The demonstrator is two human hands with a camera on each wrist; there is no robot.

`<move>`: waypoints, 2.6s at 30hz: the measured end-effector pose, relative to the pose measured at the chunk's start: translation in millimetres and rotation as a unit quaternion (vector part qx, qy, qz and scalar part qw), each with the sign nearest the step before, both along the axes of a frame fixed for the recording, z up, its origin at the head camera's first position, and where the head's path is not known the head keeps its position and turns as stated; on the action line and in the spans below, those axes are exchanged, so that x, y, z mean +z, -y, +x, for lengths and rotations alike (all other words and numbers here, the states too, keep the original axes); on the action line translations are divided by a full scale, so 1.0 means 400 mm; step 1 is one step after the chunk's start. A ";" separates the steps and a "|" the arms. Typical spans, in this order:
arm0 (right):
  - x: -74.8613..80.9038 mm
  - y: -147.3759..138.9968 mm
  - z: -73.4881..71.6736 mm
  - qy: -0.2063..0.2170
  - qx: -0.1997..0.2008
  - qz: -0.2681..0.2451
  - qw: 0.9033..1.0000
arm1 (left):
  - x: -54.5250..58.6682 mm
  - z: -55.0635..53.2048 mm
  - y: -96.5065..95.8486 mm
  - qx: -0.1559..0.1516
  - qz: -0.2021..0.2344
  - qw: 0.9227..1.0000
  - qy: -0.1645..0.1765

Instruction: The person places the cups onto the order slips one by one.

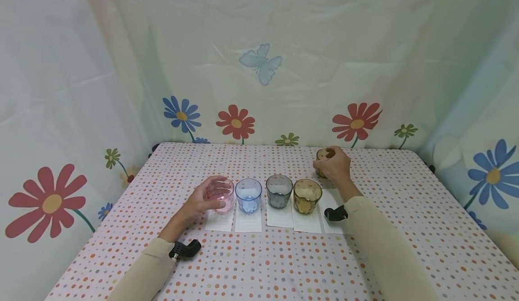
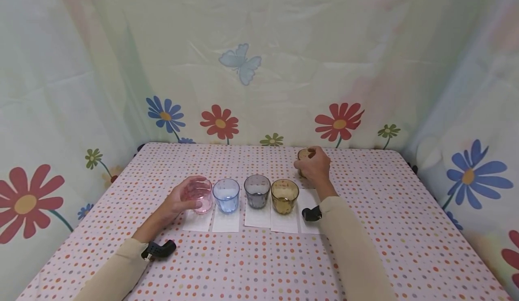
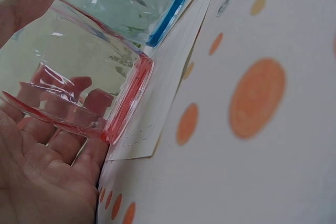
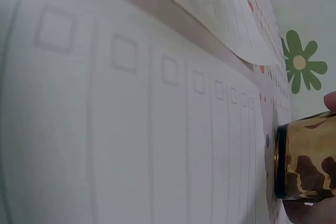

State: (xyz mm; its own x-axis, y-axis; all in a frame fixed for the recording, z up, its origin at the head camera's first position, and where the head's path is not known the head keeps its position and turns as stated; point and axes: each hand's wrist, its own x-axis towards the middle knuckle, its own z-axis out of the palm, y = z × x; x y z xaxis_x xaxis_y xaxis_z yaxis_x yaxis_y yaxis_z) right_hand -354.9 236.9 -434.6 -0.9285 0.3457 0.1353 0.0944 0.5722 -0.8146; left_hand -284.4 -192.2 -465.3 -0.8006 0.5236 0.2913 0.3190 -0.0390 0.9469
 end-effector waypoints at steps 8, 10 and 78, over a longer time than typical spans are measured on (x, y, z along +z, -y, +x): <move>0.012 0.002 0.008 -0.027 0.022 -0.004 0.999 | 0.001 0.001 0.000 0.000 0.000 1.000 0.004; 0.017 0.000 0.011 -0.031 0.026 -0.003 0.999 | 0.000 0.001 0.000 -0.001 0.000 1.000 0.001; 0.055 -0.031 0.139 -0.069 0.203 0.040 0.976 | -0.002 -0.002 0.000 -0.001 0.003 1.000 0.004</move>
